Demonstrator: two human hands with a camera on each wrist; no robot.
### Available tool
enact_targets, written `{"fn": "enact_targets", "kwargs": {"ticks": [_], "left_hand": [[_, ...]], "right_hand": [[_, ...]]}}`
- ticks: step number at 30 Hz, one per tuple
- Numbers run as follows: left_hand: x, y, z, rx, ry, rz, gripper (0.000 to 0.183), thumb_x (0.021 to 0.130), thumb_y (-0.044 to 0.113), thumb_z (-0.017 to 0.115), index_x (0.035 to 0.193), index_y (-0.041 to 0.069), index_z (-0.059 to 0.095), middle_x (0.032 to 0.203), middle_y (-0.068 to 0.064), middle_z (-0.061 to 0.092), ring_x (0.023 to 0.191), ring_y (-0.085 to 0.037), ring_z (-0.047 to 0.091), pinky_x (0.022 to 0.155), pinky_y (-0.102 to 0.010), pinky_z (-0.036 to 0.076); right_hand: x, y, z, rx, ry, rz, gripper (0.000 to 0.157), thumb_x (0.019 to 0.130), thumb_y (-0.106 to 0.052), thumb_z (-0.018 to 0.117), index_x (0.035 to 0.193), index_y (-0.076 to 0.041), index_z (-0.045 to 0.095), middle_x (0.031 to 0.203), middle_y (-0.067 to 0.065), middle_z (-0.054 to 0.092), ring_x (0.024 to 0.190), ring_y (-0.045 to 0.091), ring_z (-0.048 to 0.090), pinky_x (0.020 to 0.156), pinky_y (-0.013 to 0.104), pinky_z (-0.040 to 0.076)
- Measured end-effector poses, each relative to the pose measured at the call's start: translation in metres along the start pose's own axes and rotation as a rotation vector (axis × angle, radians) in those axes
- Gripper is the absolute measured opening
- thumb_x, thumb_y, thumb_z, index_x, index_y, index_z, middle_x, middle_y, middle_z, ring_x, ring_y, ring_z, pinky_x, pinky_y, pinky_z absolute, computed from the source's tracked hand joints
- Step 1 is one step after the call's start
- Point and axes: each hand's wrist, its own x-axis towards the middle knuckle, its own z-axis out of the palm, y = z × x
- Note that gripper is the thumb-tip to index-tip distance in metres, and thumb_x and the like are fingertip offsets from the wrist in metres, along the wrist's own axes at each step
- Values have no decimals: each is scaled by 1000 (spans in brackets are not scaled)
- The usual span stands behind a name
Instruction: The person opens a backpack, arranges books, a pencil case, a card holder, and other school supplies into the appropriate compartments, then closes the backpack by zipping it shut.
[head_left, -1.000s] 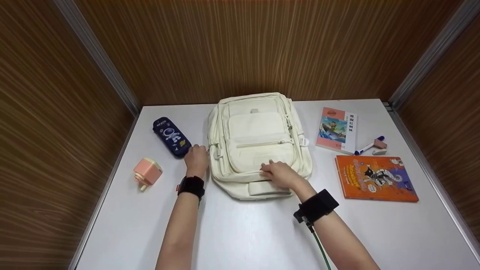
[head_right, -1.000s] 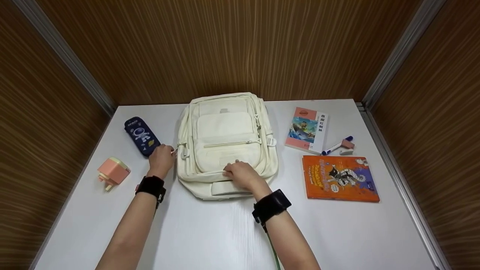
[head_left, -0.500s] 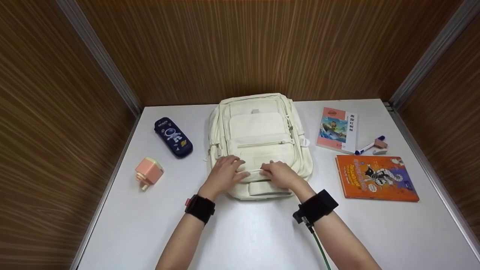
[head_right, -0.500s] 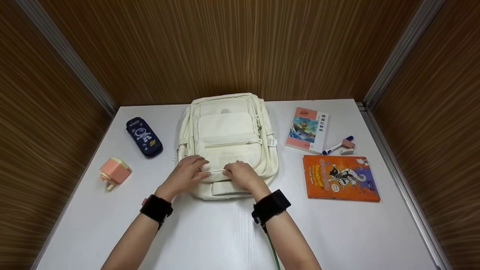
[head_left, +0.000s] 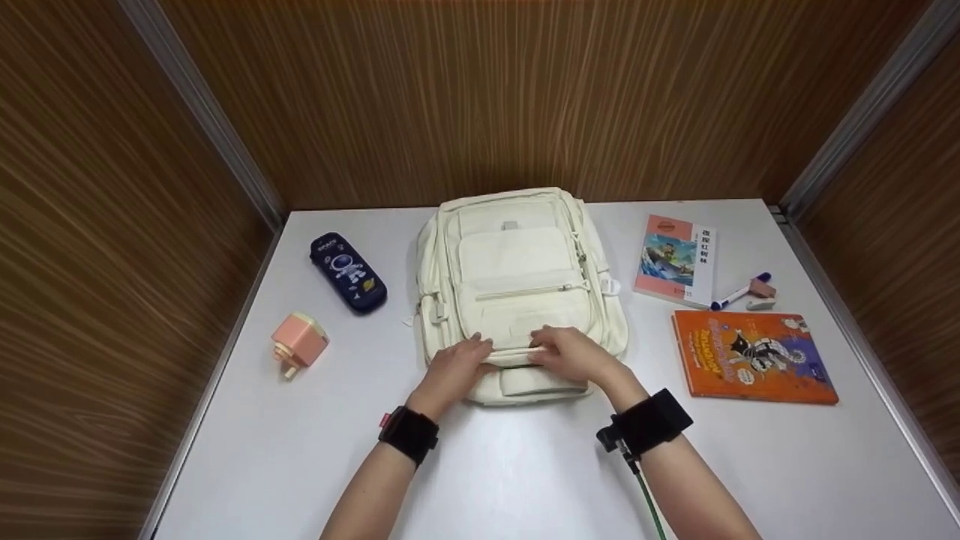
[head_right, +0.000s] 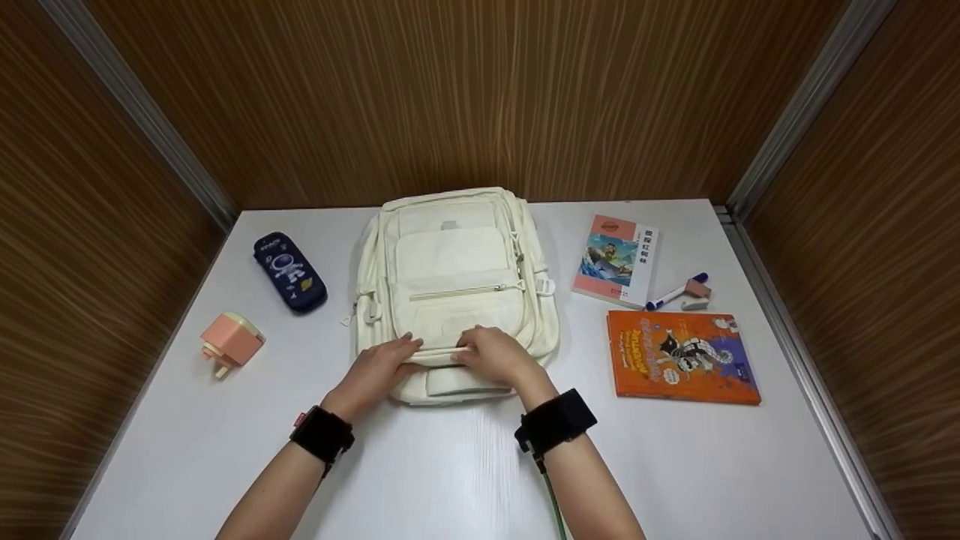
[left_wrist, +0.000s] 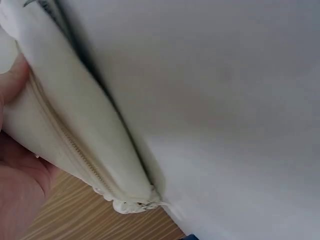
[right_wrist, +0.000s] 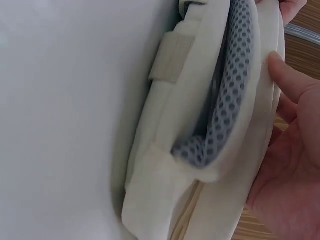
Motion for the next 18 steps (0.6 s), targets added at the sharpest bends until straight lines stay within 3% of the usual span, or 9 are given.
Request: {"fn": "enact_targets", "kwargs": {"ticks": [5,10,14,18], "left_hand": [[2,5,-15,7,24,8,11,90,20,72,91,11,64,94,-5,72,93,-25,69,70,-40,54],[7,13,-35,-28,80,34,13,89,23,73,85,13,65,81,3,69,74,-17,67,66,-37,51],[14,18,-50,-154,96,-6,17,89,29,73,95,14,69,89,3,71,80,-16,67,70,-38,51],[20,10,-58,-379,97,-63,36,90,37,71,114,11,68,109,-2,70,101,-18,65,86,-37,50]], "right_hand": [[-17,4,-14,38,-5,-27,27,95,-24,67,114,-6,70,118,13,67,116,31,59,99,48,44],[-26,-2,-33,-51,44,-8,24,98,-23,62,111,-6,71,97,4,70,87,20,64,81,44,50],[-26,-12,-52,-101,105,-23,18,99,-21,60,108,-9,71,96,3,70,86,21,64,80,45,49],[-20,-19,-74,-83,148,-51,16,99,-17,60,108,-7,70,97,5,70,86,22,63,79,44,49]]}}
